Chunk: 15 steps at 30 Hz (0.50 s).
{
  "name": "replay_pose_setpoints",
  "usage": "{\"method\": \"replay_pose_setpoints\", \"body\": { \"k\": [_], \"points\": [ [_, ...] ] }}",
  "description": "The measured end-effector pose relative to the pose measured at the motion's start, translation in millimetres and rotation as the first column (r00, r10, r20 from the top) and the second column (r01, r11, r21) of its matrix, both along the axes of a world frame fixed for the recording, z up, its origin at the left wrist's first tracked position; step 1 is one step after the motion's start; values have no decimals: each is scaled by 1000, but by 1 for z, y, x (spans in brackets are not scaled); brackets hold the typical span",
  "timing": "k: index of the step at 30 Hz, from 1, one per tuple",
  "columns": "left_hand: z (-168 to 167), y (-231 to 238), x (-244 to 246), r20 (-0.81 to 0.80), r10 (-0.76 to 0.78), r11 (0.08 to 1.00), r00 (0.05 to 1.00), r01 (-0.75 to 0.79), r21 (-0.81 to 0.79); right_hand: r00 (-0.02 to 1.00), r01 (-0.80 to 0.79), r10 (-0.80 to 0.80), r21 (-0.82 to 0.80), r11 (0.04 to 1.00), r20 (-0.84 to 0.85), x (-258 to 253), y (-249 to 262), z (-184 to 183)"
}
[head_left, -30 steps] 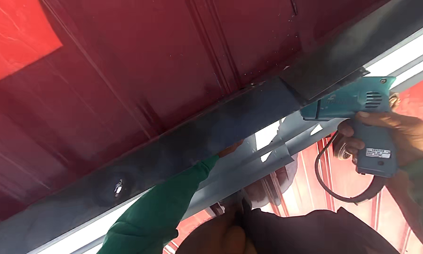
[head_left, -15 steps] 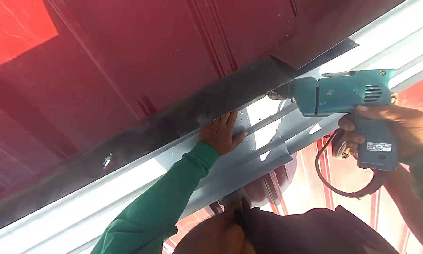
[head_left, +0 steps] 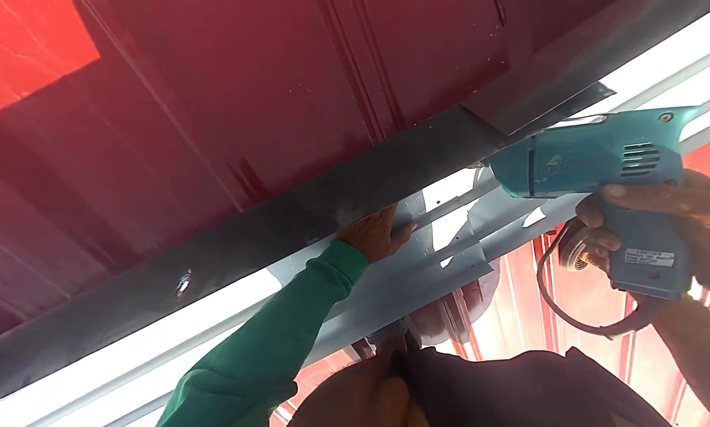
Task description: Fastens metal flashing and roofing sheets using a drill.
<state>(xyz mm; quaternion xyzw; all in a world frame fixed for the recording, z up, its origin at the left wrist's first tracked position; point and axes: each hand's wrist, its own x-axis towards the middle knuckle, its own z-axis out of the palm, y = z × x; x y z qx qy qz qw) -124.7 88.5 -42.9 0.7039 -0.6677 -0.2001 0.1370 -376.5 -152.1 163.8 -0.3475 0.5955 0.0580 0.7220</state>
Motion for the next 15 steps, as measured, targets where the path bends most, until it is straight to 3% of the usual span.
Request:
{"method": "replay_pose_setpoints", "body": {
  "k": [4, 15],
  "points": [
    [0, 0, 0, -1, -3, 1000, 1000, 3, -18, 996, -29, 23, -70, 997, -89, 16, 1, 12],
    [-2, 1, 0, -28, 16, 999, 999, -17, -33, 936, -334, 293, -226, 915, -195, 42, 4, 32]
  ]
}}
